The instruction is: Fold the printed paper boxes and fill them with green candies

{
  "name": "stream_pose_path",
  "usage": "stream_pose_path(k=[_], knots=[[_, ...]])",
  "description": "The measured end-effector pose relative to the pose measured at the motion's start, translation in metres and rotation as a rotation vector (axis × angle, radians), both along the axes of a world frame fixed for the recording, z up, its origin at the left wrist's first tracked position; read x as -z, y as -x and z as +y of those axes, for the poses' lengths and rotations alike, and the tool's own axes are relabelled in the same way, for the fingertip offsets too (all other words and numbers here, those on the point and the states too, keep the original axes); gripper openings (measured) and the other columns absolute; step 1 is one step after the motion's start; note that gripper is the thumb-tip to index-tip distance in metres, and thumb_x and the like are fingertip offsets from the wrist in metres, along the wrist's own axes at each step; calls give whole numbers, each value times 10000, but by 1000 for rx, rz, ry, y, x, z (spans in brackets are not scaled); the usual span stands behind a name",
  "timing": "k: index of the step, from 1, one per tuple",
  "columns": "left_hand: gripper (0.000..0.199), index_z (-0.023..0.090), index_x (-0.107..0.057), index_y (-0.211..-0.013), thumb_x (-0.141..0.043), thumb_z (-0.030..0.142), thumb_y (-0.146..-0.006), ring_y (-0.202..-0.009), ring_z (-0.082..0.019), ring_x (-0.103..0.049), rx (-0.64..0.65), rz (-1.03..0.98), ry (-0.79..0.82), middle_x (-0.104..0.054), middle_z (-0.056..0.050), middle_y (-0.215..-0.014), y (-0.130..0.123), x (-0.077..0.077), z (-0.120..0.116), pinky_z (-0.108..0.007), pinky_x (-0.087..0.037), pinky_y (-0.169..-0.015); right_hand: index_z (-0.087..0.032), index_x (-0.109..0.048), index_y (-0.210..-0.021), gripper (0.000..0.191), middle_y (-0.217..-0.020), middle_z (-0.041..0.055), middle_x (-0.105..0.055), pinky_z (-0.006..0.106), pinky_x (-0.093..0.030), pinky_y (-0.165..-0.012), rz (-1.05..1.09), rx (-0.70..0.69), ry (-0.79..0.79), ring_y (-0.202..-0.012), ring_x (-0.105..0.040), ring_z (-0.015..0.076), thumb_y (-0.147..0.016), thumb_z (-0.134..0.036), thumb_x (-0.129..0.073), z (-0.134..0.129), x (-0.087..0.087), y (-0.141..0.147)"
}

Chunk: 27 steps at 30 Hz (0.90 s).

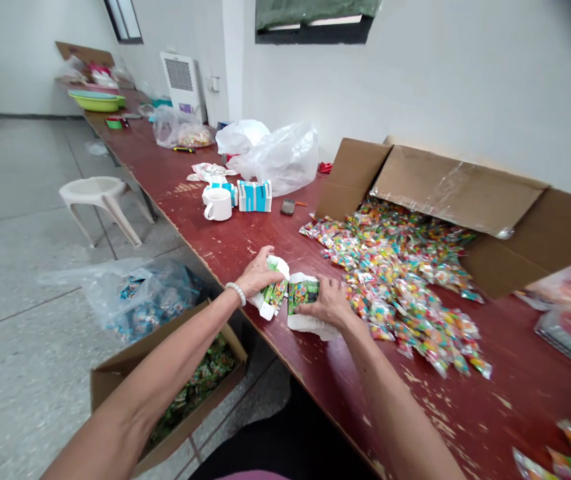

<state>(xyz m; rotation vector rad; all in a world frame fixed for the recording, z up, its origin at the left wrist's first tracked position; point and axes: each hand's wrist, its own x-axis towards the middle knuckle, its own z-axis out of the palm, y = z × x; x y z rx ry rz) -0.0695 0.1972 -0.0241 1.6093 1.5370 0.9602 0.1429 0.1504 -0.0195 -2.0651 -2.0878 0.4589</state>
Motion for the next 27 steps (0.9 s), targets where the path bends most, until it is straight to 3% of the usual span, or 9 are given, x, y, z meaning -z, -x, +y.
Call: stream_pose_path(k=[4,8,12,17,21,27], knots=[[836,215,-506,-1355,-798,257,-573,-980,-229,-654,-8,-146,16,-665,-78,-1196,0,1,-2,-348,-524,-872,-186,-483,-1384,892,-1315,142,-531,428,-394,-980,29,-32,-45,-1236,-482,348,-617,-494,-819,2,-3,0],[821,185,-492,-1335,-788,238,-572,-926,-211,-667,-42,-302,44,-665,-83,-1145,7,2,-2,-325,-550,-803,-188,-524,-1320,762,-1269,105,-567,389,-403,-977,83,-150,-93,-1185,-512,302,-642,-398,-803,-7,-7,-4],[791,165,-492,-1303,-772,230,-566,-834,-202,-674,-135,-420,61,-661,-78,-1061,30,3,3,-322,-564,-714,-185,-520,-1327,735,-1282,103,-560,395,-426,-957,14,-341,-66,-1166,-506,300,-651,-311,-779,-29,-18,-13],[752,193,-523,-1233,-784,214,-528,-837,-189,-653,-342,-491,-36,-630,-47,-1048,67,1,17,-305,-557,-711,-207,-472,-1375,788,-1494,125,-403,404,-467,-949,-117,-635,49,-1251,-461,311,-631,-175,-729,-50,-39,-14],[743,201,-519,-1205,-792,213,-514,-873,-181,-634,-475,-523,-128,-603,-26,-1042,85,-1,23,-292,-549,-745,-256,-475,-1362,802,-1460,113,-433,414,-490,-901,-268,-792,87,-1263,-446,323,-610,-62,-677,-45,-48,-1],[758,203,-529,-1187,-819,191,-487,-846,-180,-645,-438,-594,-94,-624,-24,-1020,83,0,13,-322,-562,-755,-202,-531,-1268,695,-1233,126,-579,450,-428,-924,-437,-956,83,-1103,-526,313,-611,-44,-696,-24,-54,16]])
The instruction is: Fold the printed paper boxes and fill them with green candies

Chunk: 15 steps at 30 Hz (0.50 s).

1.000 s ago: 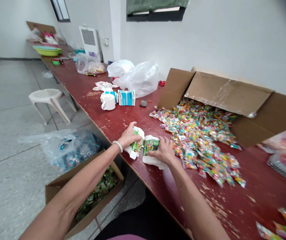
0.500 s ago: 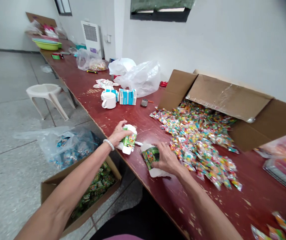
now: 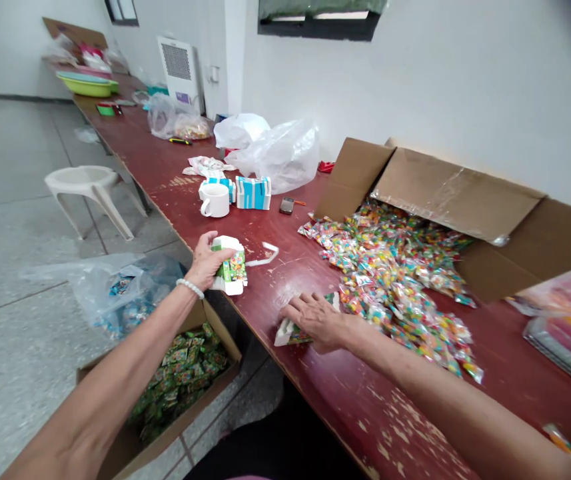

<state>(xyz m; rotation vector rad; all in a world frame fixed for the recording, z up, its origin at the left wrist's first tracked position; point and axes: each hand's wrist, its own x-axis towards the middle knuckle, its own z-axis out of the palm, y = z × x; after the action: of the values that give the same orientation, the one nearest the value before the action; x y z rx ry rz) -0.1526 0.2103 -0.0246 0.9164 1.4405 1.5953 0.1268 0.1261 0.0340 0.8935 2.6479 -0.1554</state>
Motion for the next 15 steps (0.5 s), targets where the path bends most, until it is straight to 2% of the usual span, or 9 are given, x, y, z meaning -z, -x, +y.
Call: stream_pose_path(k=[4,8,11,13,15], knots=[[731,195,-536,-1166,-817,211,-491,-831,-189,-656,55,-82,34,-637,-32,-1003,-15,2,-4,-354,-576,-746,-181,-558,-1204,629,-1128,103,-644,418,-416,-885,4,-22,45,-1017,-553,290,-602,-103,-724,10,-4,2],[721,192,-542,-1150,-820,217,-485,-804,-193,-662,78,-153,65,-649,-28,-975,-31,8,0,-368,-580,-732,-220,-661,-1028,403,-1064,86,-684,431,-384,-921,-40,-45,71,-1029,-555,294,-639,-168,-752,21,0,8],[658,184,-560,-1094,-815,243,-490,-780,-191,-666,80,-199,72,-670,-17,-930,-35,12,5,-374,-578,-730,-240,-709,-887,263,-1030,82,-700,478,-352,-957,-88,9,40,-1076,-543,313,-643,-173,-780,33,4,22],[596,172,-580,-1042,-807,278,-501,-767,-202,-676,95,-227,68,-690,-24,-909,-35,13,7,-394,-580,-725,-237,-721,-890,249,-1098,102,-680,479,-367,-939,-172,8,1,-1108,-531,317,-657,-179,-785,42,3,31],[558,158,-597,-1002,-806,300,-504,-747,-218,-686,113,-250,63,-707,-39,-894,-34,13,8,-421,-584,-715,-228,-709,-1012,341,-1199,131,-632,454,-403,-901,-256,-27,-38,-1136,-519,317,-680,-207,-788,49,1,35]])
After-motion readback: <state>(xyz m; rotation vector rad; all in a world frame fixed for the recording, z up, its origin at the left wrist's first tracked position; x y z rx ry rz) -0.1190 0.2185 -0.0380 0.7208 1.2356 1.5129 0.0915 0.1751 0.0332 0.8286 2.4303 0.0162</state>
